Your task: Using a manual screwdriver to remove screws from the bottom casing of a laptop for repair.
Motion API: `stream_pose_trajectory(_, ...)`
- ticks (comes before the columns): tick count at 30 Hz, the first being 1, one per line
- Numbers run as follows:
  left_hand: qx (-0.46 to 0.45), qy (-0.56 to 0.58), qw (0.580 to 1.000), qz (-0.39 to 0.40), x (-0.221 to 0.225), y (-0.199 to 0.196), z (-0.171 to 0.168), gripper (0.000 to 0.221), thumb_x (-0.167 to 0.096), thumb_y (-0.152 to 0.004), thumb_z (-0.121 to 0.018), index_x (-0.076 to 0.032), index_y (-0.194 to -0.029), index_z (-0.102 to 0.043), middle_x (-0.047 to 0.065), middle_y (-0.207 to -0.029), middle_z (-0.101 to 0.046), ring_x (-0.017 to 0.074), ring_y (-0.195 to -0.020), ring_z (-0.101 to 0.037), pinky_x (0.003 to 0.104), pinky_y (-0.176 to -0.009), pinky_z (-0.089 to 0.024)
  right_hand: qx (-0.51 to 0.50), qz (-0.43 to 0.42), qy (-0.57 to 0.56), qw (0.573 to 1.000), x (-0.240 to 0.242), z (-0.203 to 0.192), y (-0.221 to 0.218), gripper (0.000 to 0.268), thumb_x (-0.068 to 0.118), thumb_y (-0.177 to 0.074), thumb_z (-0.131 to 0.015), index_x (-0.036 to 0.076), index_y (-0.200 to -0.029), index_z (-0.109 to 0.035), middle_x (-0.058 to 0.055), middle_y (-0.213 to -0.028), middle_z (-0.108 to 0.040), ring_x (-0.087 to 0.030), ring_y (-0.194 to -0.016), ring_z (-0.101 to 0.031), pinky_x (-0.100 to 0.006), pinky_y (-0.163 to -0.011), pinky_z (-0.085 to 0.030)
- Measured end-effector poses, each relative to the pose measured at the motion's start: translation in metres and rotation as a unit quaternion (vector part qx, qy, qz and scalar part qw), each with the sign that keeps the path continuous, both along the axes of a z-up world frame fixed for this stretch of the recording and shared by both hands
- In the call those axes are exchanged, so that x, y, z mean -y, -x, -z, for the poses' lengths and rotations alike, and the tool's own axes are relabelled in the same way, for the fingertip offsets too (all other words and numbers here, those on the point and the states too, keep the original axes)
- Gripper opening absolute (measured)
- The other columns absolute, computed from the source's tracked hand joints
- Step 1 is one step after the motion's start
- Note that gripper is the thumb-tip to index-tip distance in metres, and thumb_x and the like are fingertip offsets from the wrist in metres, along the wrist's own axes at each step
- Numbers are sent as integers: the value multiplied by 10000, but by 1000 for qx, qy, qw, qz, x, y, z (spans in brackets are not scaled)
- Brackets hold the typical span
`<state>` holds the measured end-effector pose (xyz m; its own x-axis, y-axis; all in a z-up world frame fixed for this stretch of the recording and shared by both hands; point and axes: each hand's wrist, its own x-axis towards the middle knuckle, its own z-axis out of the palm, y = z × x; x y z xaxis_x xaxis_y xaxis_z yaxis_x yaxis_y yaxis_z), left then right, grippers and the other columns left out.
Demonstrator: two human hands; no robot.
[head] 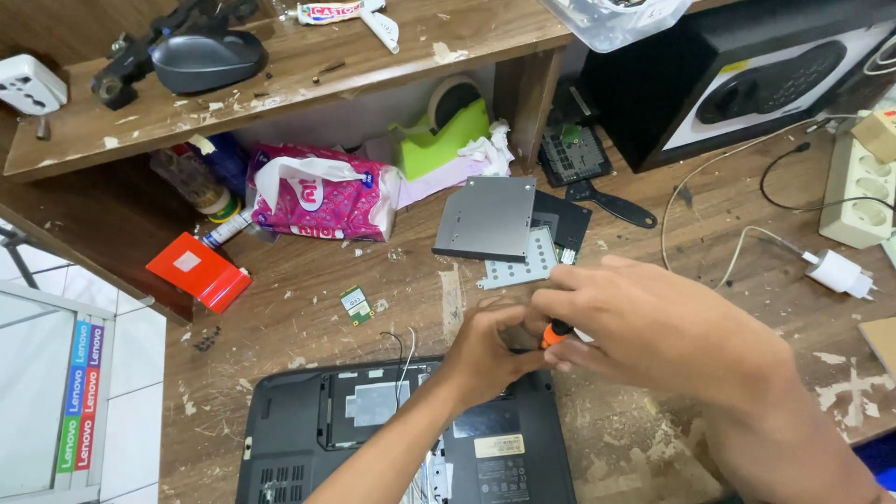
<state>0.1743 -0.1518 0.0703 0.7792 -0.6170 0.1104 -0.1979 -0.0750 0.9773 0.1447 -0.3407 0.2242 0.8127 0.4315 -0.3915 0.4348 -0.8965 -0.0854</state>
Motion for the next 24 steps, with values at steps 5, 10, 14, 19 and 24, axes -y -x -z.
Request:
stream_pose_trajectory(5,-36,20,999,13,-1,4,-11,264,-214,-818,-961,-129,-847,-712,-7,-816,-674,118,-688,-575,279,-621,-490,25,-32,-11,999,3,5,-1,207,427,-1104,-617,232,-1053,-666,72,-1000,-735,-219,-786,-691,-428,-798,-552)
stream_pose_trajectory(10,107,47,993,13,-4,1,0,292,-376,-869,-886,-158,-1018,-761,4,-1068,-782,211,-1007,-647,350,-901,-479,38,-138,-16,990,15,14,-4,78,214,-1046,-686,171,-1106,-660,42,-1029,-593,-167,-758,-612,-380,-686,-504)
stream_pose_trajectory(14,142,45,989,-1,0,0,17,342,-308,-863,-912,-201,-1166,-795,-12,-1147,-801,240,-1100,-730,447,-1090,-487,27,-65,-15,997,11,4,-1,211,421,-1045,-710,251,-1166,-672,31,-992,-657,-247,-728,-650,-433,-731,-534)
stream_pose_trajectory(19,123,16,992,-19,0,2,15,283,-407,-801,-938,-234,-932,-757,-59,-854,-681,187,-897,-625,359,-967,-443,15,3,5,1000,7,1,-3,321,494,-1054,-725,224,-898,-648,13,-843,-722,-290,-746,-661,-472,-686,-496)
stream_pose_trajectory(24,130,21,991,-6,-3,0,11,420,-516,-811,-871,-195,-1070,-794,-29,-1005,-775,201,-975,-678,387,-950,-488,57,-131,-53,988,19,10,-3,186,223,-1045,-666,146,-1210,-700,4,-996,-693,-228,-844,-673,-434,-736,-538)
